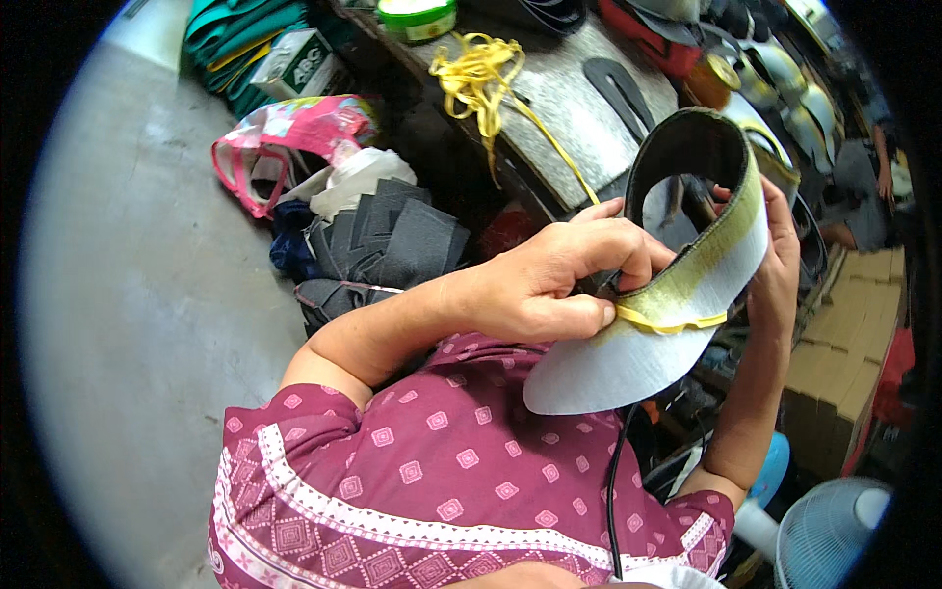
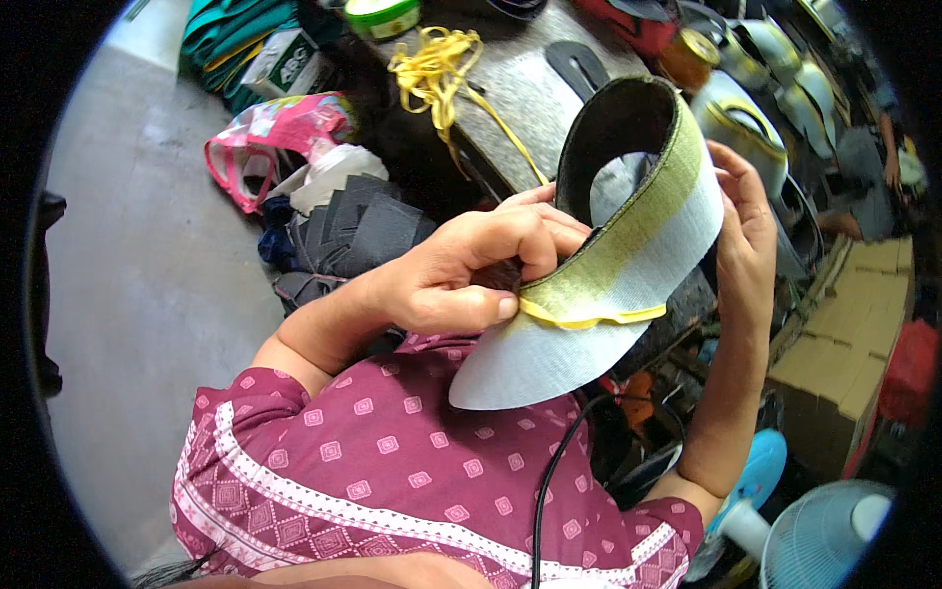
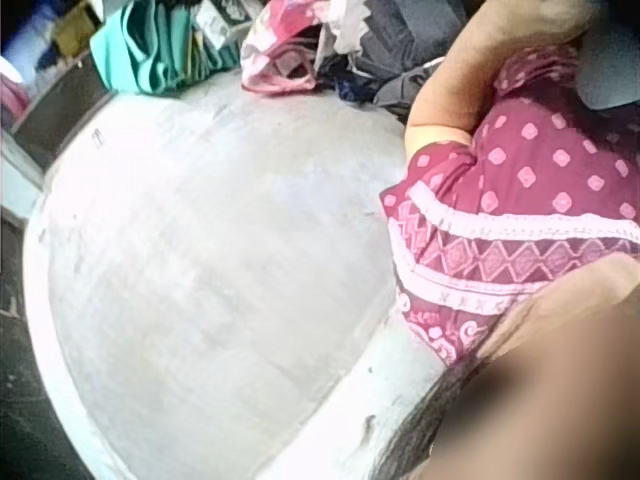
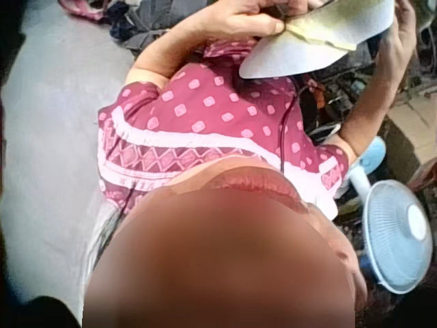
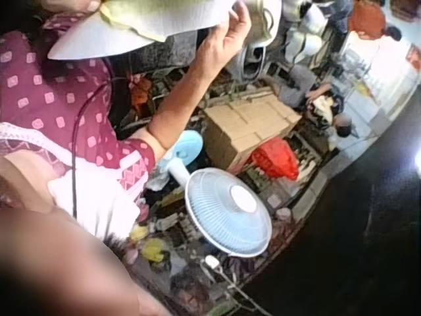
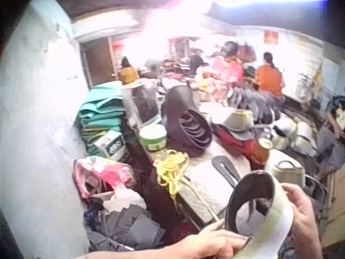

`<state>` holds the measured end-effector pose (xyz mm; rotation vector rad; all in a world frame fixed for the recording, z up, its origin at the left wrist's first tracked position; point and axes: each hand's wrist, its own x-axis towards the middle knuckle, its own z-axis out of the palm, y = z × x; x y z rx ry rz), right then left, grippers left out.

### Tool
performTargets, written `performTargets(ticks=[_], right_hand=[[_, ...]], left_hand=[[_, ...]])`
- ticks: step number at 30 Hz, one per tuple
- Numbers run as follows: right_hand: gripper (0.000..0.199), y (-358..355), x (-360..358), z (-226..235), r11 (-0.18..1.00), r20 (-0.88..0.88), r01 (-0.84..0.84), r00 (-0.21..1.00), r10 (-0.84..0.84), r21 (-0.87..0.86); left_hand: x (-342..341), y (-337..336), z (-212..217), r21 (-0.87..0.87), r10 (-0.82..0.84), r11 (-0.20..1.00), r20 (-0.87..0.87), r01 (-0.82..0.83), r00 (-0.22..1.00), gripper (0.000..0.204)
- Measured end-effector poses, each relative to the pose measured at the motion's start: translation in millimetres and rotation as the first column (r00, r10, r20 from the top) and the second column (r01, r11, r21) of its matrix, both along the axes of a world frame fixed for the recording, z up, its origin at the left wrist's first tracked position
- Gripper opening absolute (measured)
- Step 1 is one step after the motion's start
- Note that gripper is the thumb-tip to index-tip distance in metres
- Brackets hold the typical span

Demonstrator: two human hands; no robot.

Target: The person cuts a white shoe insole with scissors, then wraps a yellow elastic band around the edge of the insole and secures it. The person handles the insole and elastic band throughout the task.

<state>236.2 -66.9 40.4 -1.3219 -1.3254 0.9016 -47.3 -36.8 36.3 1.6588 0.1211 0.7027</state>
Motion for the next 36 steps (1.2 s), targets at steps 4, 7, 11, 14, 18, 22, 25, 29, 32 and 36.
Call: performTargets(ticks=[4, 7, 11, 14, 18, 22, 25, 29, 32, 36], right_hand=[[0.028, 58.4, -11.6, -22.7, 0.991, 0.227, -0.129, 0.965, 0.132, -0.028], [0.024, 127.6, -55.0, -47.5, 0.9, 0.559, -0.414, 0.782, 0.277, 0.134], [0.03, 154.7, -101.2, -51.0, 0.926, 0.775, -0.337, 0.534, 0.339, -0.172], [0.029, 152.0, -140.0, -52.6, 0.901, 0.917, -0.419, 0.393, 0.07, 0.111], [0.016, 130.3, -118.2, -32.1, 0.944, 0.839, -0.324, 0.497, 0.221, -0.057], [0.014, 117.1, -56.4, -8.6, 0.915, 0.661, -0.333, 0.743, 0.106, 0.227], [0.018, 115.1, -1.3, 20.5, 0.987, 0.663, -0.137, 0.747, 0.045, 0.088], [0.016, 103.4, 37.5, 37.3, 0.991, 0.734, 0.075, 0.666, -0.134, 0.112], [0.016, 84.3, 57.9, 46.7, 0.986, 0.731, 0.092, 0.662, -0.164, 0.138], [0.018, 61.8, 80.5, 48.8, 0.986, 0.742, 0.128, 0.649, -0.168, 0.111]], left_hand=[[-24.9, 0.9, 10.6, 0.179, 0.107, 0.976, 0.094, -0.123, 0.99, 0.022], [-34.0, -3.8, 14.5, 0.219, 0.152, 0.961, 0.093, -0.169, 0.984, 0.023], [-39.4, -6.3, 15.8, 0.278, 0.184, 0.939, 0.086, -0.201, 0.979, 0.024], [-41.7, -6.7, 16.2, 0.317, 0.196, 0.925, 0.069, -0.207, 0.978, 0.023], [-42.0, -5.2, 16.8, 0.344, 0.195, 0.916, 0.062, -0.205, 0.979, 0.023], [-35.5, -4.6, 16.8, 0.36, 0.158, 0.919, 0.039, -0.162, 0.987, 0.022], [-24.8, -4.9, 16.1, 0.357, 0.111, 0.926, 0.06, -0.125, 0.992, 0.021], [-14.1, -7.2, 14.4, 0.384, 0.071, 0.919, 0.061, -0.089, 0.996, 0.02], [-11.5, -8.7, 13.3, 0.378, 0.062, 0.923, 0.036, -0.071, 0.997, 0.021], [-11.8, -6.4, 14.4, 0.401, 0.042, 0.915, -0.007, -0.036, 0.999, 0.023]])
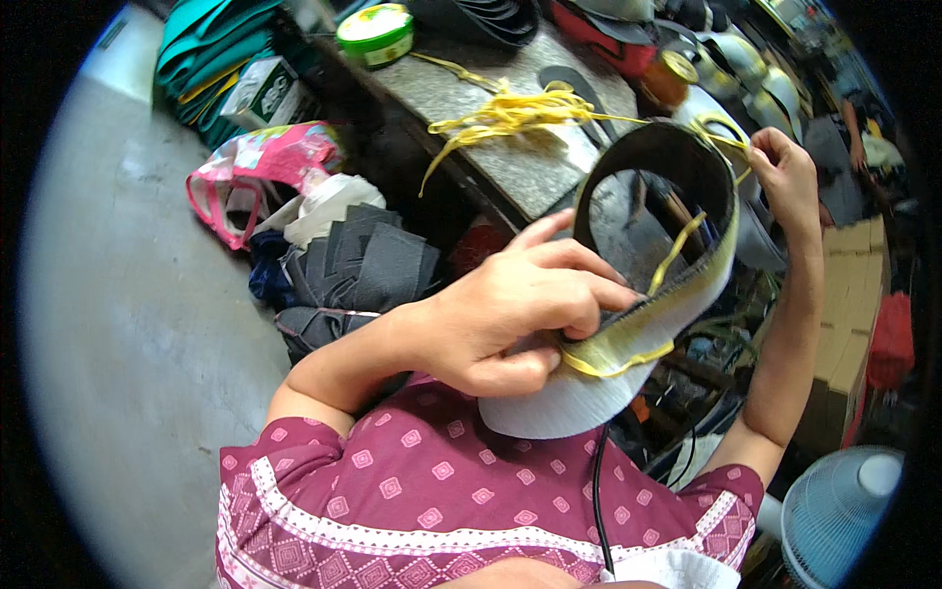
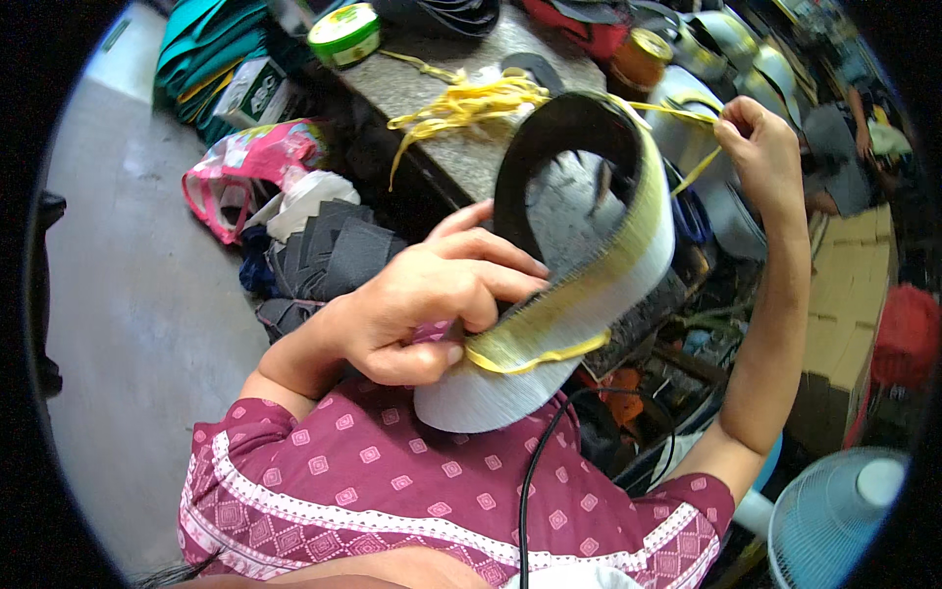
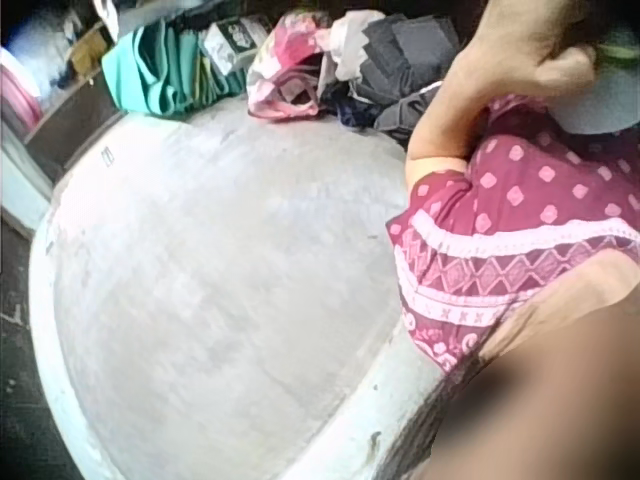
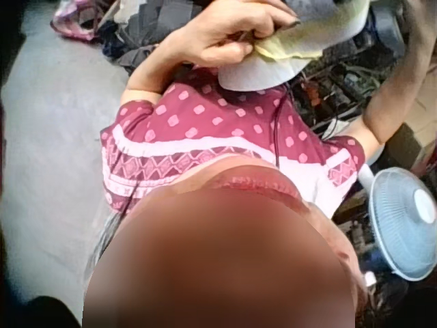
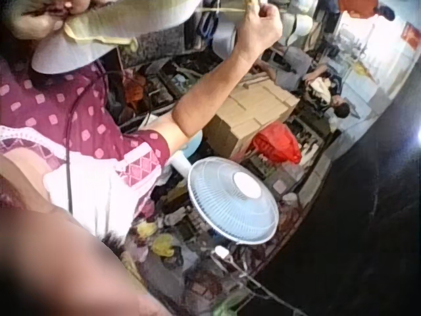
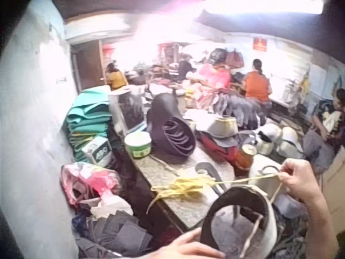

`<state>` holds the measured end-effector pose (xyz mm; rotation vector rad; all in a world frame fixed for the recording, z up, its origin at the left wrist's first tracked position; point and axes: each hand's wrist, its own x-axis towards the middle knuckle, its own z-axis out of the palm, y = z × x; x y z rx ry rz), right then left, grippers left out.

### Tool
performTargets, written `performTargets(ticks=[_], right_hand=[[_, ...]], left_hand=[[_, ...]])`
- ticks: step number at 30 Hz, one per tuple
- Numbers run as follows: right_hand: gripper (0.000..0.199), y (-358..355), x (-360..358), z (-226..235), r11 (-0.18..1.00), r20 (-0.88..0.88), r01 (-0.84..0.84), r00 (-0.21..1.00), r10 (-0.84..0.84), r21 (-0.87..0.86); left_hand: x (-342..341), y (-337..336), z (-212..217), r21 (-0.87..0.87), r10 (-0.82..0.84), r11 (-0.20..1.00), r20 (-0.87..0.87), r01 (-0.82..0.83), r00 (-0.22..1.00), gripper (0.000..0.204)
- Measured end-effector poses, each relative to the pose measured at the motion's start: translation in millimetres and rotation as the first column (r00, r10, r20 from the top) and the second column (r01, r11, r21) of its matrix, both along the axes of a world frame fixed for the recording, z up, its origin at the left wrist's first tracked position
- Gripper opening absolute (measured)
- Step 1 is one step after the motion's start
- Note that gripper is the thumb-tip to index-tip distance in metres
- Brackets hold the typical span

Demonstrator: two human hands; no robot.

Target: The person cuts a white shoe insole with scissors, then wraps a yellow elastic band around the edge of the insole and secures it. The person handles the insole and elastic band throughout the task.

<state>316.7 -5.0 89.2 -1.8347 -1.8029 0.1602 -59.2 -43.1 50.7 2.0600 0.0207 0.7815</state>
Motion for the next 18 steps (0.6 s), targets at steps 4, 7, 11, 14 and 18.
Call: performTargets(ticks=[4, 7, 11, 14, 18], right_hand=[[0.018, -25.3, 30.5, -5.9, 0.997, -0.034, 0.079, 0.996, -0.079, 0.0], [0.016, -48.7, 56.1, -9.5, 0.988, -0.147, 0.155, 0.977, -0.155, -0.013], [0.014, -78.7, 88.8, -10.2, 0.958, -0.213, 0.285, 0.936, -0.282, -0.016], [0.011, -109.1, 106.9, -13.5, 0.931, -0.36, 0.36, 0.863, -0.355, -0.056], [0.006, -145.2, 133.7, -12.4, 0.899, -0.5, 0.415, 0.755, -0.425, -0.137]], left_hand=[[4.4, 4.9, 4.2, -0.014, -0.001, 1.0, -0.007, 0.001, 1.0, 0.022], [9.2, 4.7, 6.1, -0.048, -0.009, 0.999, -0.005, 0.009, 1.0, 0.023], [15.7, 5.8, 7.6, -0.045, -0.016, 0.999, -0.011, 0.016, 1.0, 0.025], [17.8, 6.1, 6.9, -0.051, -0.026, 0.998, -0.01, 0.025, 1.0, 0.025], [19.6, 4.8, 6.9, -0.07, -0.022, 0.997, -0.007, 0.021, 1.0, 0.023]])
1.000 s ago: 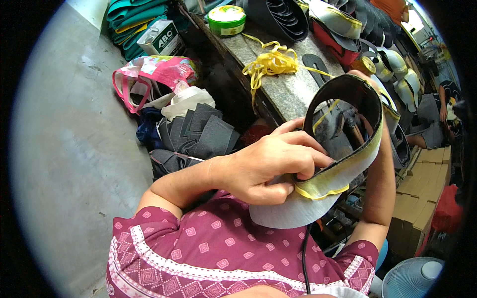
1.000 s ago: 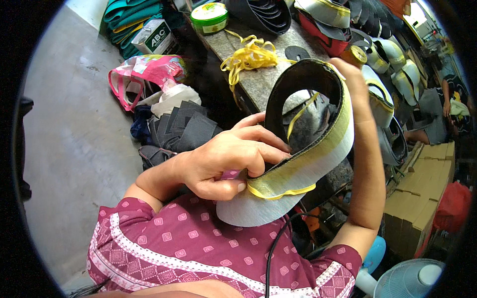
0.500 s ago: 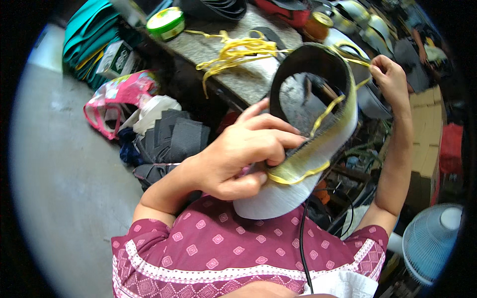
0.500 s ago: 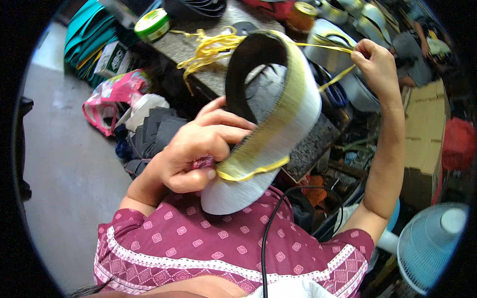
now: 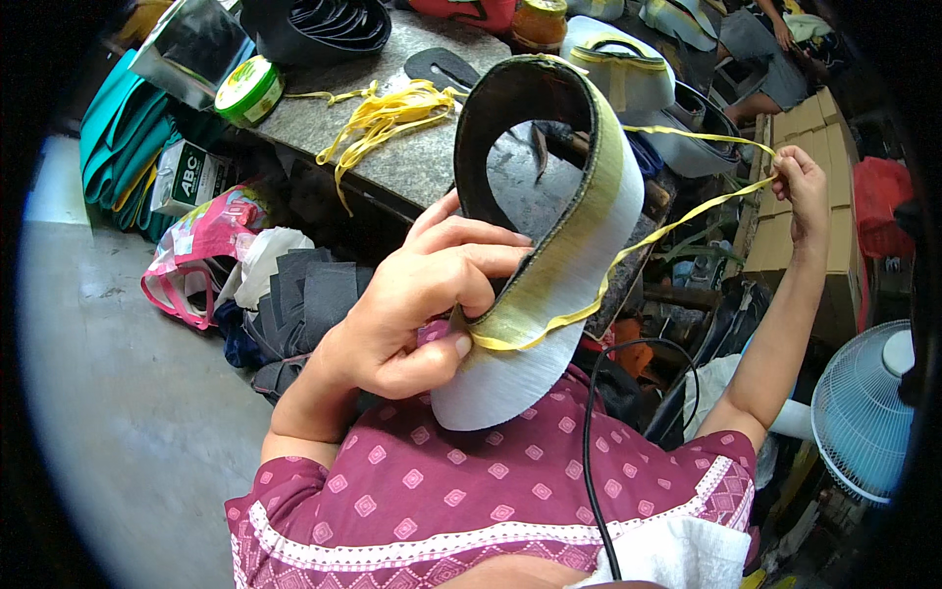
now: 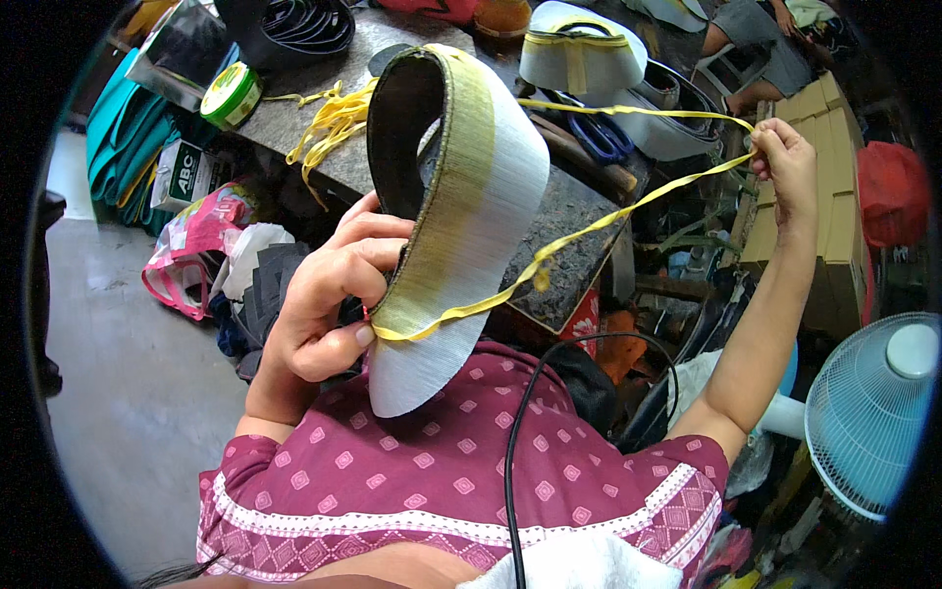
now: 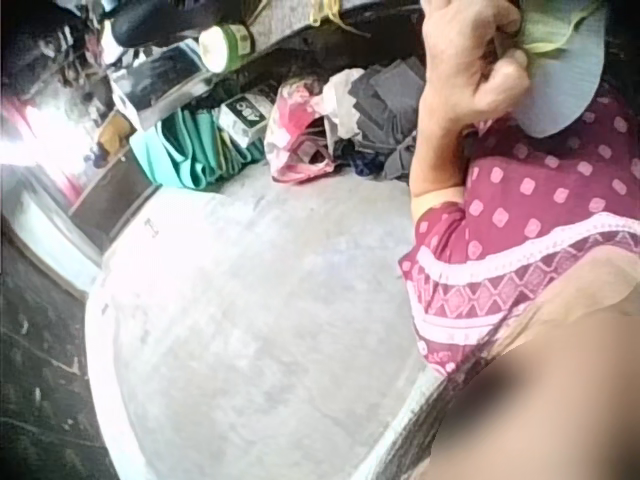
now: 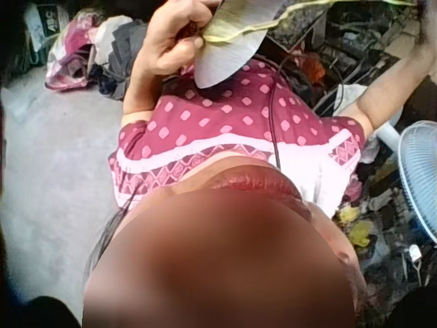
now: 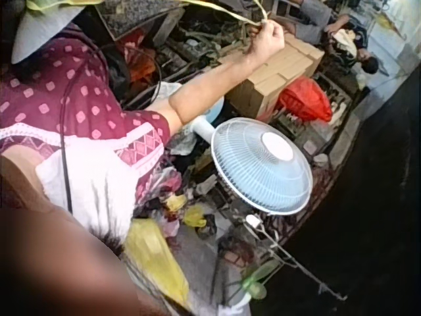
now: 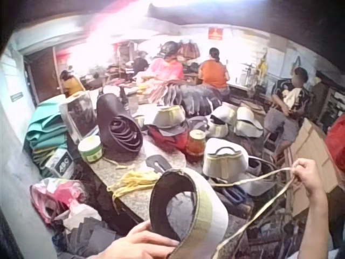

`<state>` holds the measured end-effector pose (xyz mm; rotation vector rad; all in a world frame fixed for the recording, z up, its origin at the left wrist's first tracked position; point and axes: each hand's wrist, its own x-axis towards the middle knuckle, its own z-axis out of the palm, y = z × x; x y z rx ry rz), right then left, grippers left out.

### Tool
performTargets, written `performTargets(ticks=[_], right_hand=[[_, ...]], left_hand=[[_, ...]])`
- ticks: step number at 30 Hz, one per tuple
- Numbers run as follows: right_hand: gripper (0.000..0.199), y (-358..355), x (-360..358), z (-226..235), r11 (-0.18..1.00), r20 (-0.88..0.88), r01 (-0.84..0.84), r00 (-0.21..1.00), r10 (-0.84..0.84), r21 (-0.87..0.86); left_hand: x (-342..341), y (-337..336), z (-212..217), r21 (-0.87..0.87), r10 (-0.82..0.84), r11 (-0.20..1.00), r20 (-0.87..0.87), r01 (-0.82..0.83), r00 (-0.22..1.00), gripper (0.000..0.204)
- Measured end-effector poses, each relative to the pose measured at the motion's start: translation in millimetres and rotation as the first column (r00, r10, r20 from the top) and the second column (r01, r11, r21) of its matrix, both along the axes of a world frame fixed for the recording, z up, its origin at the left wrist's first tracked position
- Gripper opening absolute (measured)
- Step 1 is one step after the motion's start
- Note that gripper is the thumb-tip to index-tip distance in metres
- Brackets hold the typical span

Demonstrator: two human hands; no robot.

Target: The person cuts a white shoe insole with scissors, then wraps a yellow elastic band around the edge of the insole and secures it. The person handles the insole and elastic band throughout the task.

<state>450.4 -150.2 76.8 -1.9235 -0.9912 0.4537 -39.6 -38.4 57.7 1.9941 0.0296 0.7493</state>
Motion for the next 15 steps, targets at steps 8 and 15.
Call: performTargets(ticks=[8, 15], right_hand=[[0.009, -65.5, 30.6, -41.6, 0.981, -0.236, 0.192, 0.955, -0.181, 0.024], [0.012, -95.4, 55.5, -97.5, 0.941, -0.492, 0.338, 0.82, -0.293, 0.004]], left_hand=[[7.7, -0.4, -6.5, 0.002, -0.05, 0.999, 0.007, 0.05, 0.999, 0.022], [10.5, -5.0, -2.7, 0.022, -0.062, 0.998, -0.039, 0.063, 0.997, 0.021]])
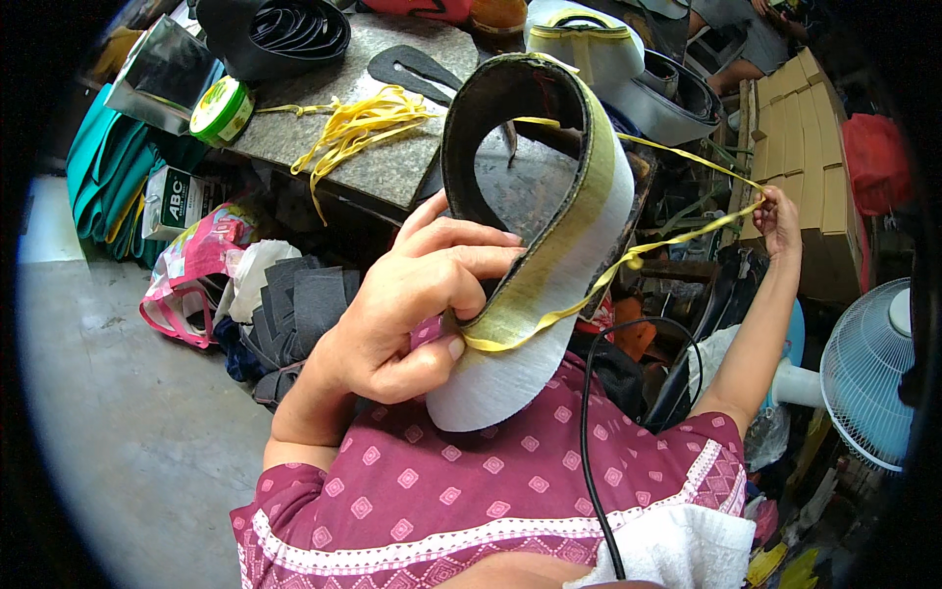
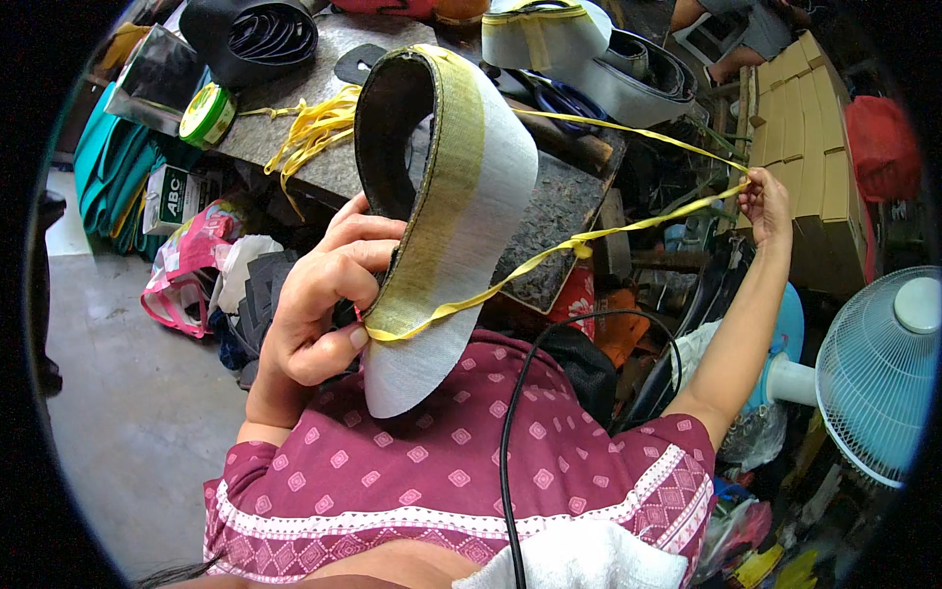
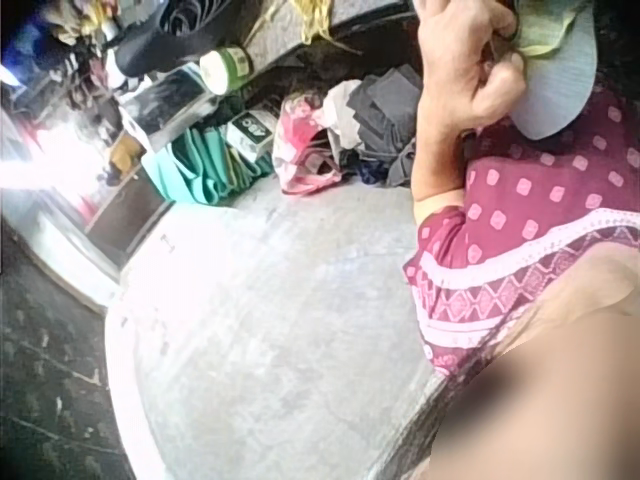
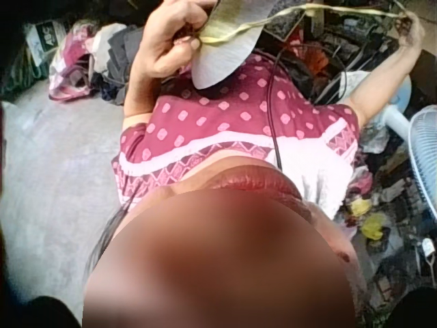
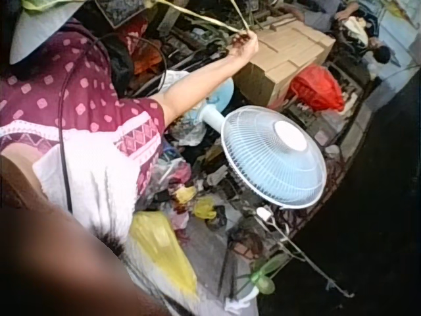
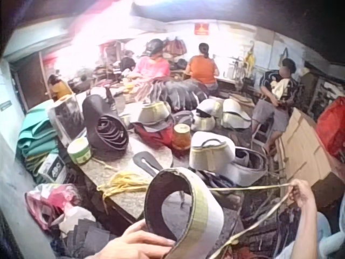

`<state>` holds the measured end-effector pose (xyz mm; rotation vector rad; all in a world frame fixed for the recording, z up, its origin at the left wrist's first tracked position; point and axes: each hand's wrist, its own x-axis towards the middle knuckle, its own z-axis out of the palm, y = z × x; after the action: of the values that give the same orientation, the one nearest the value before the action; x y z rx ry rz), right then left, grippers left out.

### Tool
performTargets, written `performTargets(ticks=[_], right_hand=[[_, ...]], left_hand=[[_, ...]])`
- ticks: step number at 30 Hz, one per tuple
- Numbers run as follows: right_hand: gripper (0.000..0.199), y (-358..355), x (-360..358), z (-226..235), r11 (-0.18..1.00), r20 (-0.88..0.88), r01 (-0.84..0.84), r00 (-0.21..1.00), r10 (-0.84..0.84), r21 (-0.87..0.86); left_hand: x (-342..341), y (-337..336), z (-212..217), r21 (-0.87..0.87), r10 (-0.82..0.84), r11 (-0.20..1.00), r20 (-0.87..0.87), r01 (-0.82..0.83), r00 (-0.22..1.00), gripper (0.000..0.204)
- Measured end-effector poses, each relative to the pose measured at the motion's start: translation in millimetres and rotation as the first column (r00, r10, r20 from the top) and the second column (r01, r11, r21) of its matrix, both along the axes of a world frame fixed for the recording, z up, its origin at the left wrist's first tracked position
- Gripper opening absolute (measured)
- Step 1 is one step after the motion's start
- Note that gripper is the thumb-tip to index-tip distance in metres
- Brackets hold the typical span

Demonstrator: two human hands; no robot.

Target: The person cuts a white shoe insole with scissors, then wraps a yellow elastic band around the edge of the insole and secures it. The person handles the insole and elastic band throughout the task.

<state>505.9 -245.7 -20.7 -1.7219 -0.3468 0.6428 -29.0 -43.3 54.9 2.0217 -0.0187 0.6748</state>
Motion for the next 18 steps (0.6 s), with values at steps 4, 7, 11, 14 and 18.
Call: performTargets(ticks=[4, 7, 11, 14, 18], right_hand=[[0.014, -17.9, 21.7, -20.1, 0.996, -0.098, 0.036, 0.995, -0.028, 0.08], [0.015, -28.6, 41.7, -33.9, 0.991, -0.157, 0.059, 0.987, -0.04, 0.119], [0.019, -16.8, 51.5, -67.2, 0.995, -0.245, 0.061, 0.969, -0.039, 0.084], [0.038, 2.4, 37.0, -96.9, 0.976, -0.251, 0.032, 0.964, -0.087, -0.216], [0.061, 17.7, 20.1, -128.5, 0.939, -0.373, -0.017, 0.92, -0.12, -0.345]], left_hand=[[2.0, -3.1, 1.8, 0.0, -0.007, 1.0, -0.034, 0.007, 0.999, 0.021], [5.5, -4.1, 1.0, 0.01, -0.033, 0.999, -0.021, 0.033, 0.999, 0.021], [10.7, -5.7, -1.0, 0.014, -0.048, 0.999, -0.033, 0.049, 0.998, 0.024], [13.0, -6.7, -3.4, 0.049, -0.02, 0.999, -0.066, 0.023, 0.998, 0.024], [9.3, -6.6, -4.6, 0.097, 0.06, 0.994, -0.107, -0.05, 0.992, 0.024]])
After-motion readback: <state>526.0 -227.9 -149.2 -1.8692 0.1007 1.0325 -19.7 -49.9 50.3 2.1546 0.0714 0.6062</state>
